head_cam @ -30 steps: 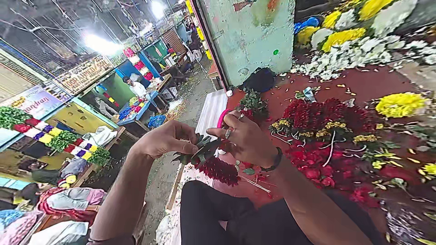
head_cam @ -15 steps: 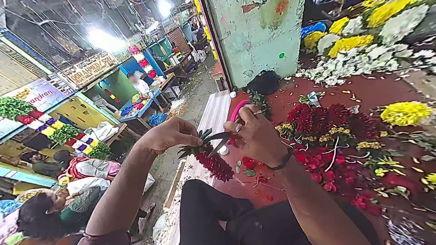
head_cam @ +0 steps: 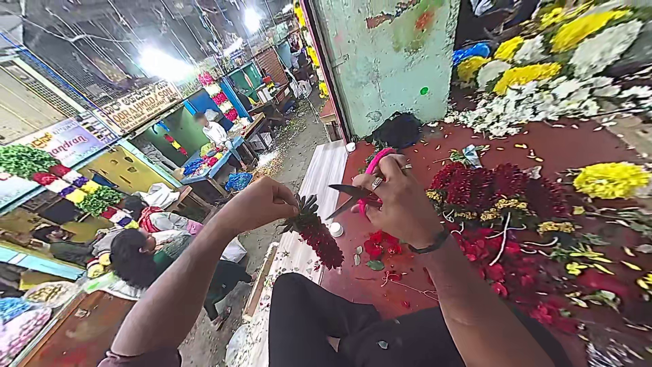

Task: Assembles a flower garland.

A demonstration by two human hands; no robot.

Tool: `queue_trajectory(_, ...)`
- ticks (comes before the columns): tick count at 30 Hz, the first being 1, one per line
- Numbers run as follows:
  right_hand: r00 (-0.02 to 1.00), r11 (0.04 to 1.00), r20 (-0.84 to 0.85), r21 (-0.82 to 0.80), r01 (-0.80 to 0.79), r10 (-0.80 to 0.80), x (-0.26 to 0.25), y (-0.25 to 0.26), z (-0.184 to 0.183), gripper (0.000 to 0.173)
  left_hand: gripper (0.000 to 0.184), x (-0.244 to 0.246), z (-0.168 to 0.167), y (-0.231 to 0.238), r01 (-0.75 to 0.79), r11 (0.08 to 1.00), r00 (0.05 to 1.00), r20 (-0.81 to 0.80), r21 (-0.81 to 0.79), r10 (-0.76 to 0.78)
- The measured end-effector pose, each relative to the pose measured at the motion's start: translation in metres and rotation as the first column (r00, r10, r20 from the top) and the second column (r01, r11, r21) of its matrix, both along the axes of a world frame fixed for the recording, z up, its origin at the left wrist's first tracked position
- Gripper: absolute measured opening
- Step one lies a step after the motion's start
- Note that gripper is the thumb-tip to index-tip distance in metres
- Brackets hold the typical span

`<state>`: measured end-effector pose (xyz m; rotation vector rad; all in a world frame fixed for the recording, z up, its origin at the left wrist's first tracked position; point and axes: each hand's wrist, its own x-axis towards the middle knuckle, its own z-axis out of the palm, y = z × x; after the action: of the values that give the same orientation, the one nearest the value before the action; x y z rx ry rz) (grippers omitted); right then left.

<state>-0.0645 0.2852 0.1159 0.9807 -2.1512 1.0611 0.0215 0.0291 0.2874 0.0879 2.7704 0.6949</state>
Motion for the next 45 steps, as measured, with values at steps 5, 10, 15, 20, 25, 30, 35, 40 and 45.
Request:
queue_trajectory(5, 0.998, 0.999, 0.048, 0.030, 0.046, -0.047, -0.007, 0.007, -0.006, 0.048, 0.007, -0.008, -0.001, -0.008, 0.221, 0.847, 0.916, -0.195, -0.484, -0.350)
queue_trajectory(10, 0.998, 1.000, 0.054, 0.024, 0.018, -0.020, -0.009, 0.006, -0.009, 0.048, 0.013, -0.019, 0.012, -0.005, 0.277, 0.690, 0.861, -0.145, -0.669, -0.487)
queue_trajectory(15, 0.997, 0.999, 0.067, 0.039, 0.023, -0.025, -0.010, 0.005, -0.010, 0.048, 0.015, -0.028, 0.021, -0.014, 0.292, 0.677, 0.856, -0.132, -0.676, -0.501)
queue_trajectory(20, 0.994, 0.999, 0.103, 0.038, 0.017, -0.021, -0.008, 0.003, -0.012, 0.050, 0.012, -0.025, 0.012, -0.022, 0.291, 0.713, 0.855, -0.162, -0.638, -0.493)
queue_trajectory(25, 0.992, 0.999, 0.122, 0.042, -0.023, 0.018, -0.008, -0.005, -0.018, 0.051, 0.013, -0.017, 0.006, -0.030, 0.341, 0.785, 0.835, -0.217, -0.518, -0.506)
queue_trajectory(30, 0.990, 0.996, 0.137, 0.068, -0.055, 0.045, -0.008, -0.015, -0.026, 0.052, 0.016, -0.014, 0.002, -0.036, 0.436, 0.812, 0.824, -0.190, -0.388, -0.534)
queue_trajectory(35, 0.989, 0.994, 0.137, 0.095, -0.060, 0.047, -0.007, -0.020, -0.030, 0.052, 0.011, -0.013, -0.006, -0.046, 0.349, 0.768, 0.850, -0.164, -0.538, -0.501)
queue_trajectory(40, 0.988, 0.991, 0.147, 0.118, -0.058, 0.040, -0.006, -0.021, -0.031, 0.053, 0.013, -0.016, -0.002, -0.053, 0.317, 0.648, 0.876, -0.048, -0.692, -0.480)
queue_trajectory(45, 0.986, 0.992, 0.164, 0.121, -0.044, 0.024, -0.006, -0.021, -0.031, 0.055, 0.012, -0.017, -0.006, -0.064, 0.257, 0.691, 0.915, -0.061, -0.676, -0.399)
